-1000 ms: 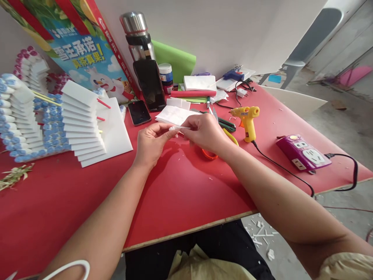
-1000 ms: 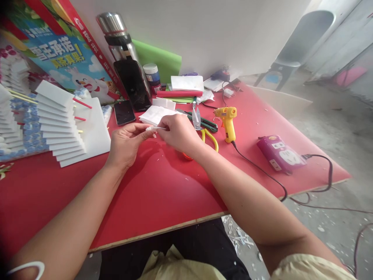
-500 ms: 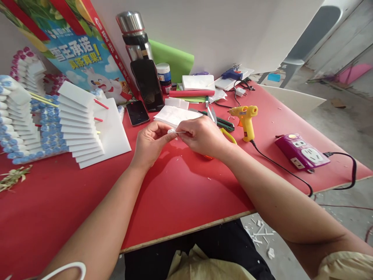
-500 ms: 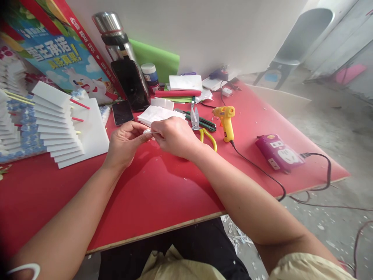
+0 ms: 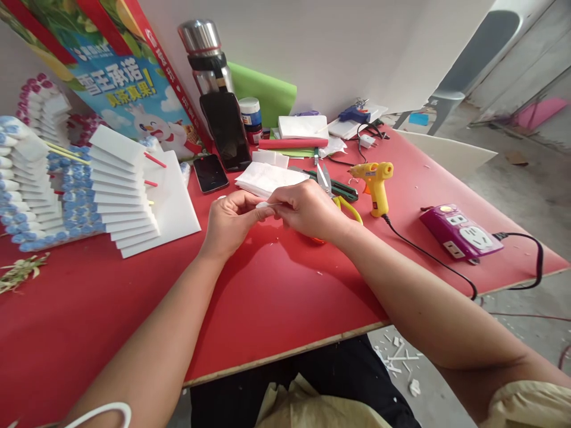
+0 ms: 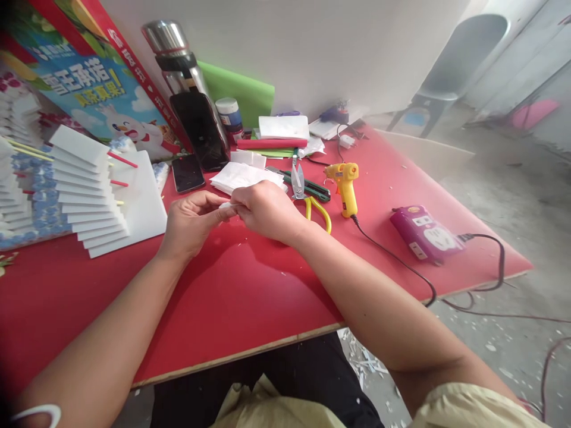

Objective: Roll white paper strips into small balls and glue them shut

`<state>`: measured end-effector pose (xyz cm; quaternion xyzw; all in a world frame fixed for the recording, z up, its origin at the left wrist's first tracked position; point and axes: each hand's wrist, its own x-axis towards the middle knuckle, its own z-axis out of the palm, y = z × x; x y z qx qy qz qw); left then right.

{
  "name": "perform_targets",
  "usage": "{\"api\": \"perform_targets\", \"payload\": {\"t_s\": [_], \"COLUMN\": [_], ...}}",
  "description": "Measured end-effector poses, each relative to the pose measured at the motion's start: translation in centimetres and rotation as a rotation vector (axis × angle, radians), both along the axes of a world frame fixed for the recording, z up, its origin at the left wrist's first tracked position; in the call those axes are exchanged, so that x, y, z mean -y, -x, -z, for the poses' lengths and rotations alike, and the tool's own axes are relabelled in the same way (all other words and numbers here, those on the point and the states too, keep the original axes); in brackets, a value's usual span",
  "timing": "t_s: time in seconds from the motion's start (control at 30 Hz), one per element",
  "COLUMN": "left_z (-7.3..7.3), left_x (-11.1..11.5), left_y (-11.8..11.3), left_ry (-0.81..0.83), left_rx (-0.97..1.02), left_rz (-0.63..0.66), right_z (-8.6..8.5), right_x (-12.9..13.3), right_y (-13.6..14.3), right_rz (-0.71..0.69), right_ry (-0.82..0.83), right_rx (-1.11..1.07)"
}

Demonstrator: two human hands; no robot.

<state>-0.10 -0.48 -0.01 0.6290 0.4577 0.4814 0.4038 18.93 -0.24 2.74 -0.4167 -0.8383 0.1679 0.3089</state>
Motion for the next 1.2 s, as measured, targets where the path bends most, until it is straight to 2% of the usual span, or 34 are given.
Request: {"api": "perform_targets", "payload": {"t_s": [0.33, 0.43, 0.57, 0.67, 0.77, 0.93, 1.1, 1.2], "left_z": [-0.4, -0.2, 0.1, 0.1, 0.0, -0.1, 0.0, 0.0], "left_x": [0.2, 0.1, 0.0, 0.0, 0.0, 0.0, 0.0, -0.1], "left_y": [-0.2, -0.3, -0.5, -0.6, -0.6, -0.6, -0.5, -0.4], "left_ry": [-0.031, -0.055, -0.054, 0.031, 0.066, 0.091, 0.128, 0.133], "left_rx": [-0.12, -0.108, -0.063, -0.002, 0.039, 0.025, 0.048, 0.072], "left_rz": [0.084, 0.05, 0.082, 0.099, 0.143, 0.151, 0.118, 0.087], "right_z": [-0.3, -0.3, -0.2, 0.2, 0.5, 0.8, 0.8, 0.5], "right_x": [-0.2, -0.8, -1.6, -1.8, -1.7, -1.4, -0.8, -0.2], "right_y": [0.0, -0.5, -1.0, -1.0, -0.8, -0.4, 0.4, 0.7], "right_rz": [0.11, 0.071, 0.075, -0.007, -0.031, 0.047, 0.204, 0.206], "right_ry": [0.204, 0.471, 0.878, 0.984, 0.903, 0.717, 0.35, 0.178], "right_rx": [-0.11, -0.317, -0.657, -0.709, -0.678, -0.561, -0.283, -0.179]}}
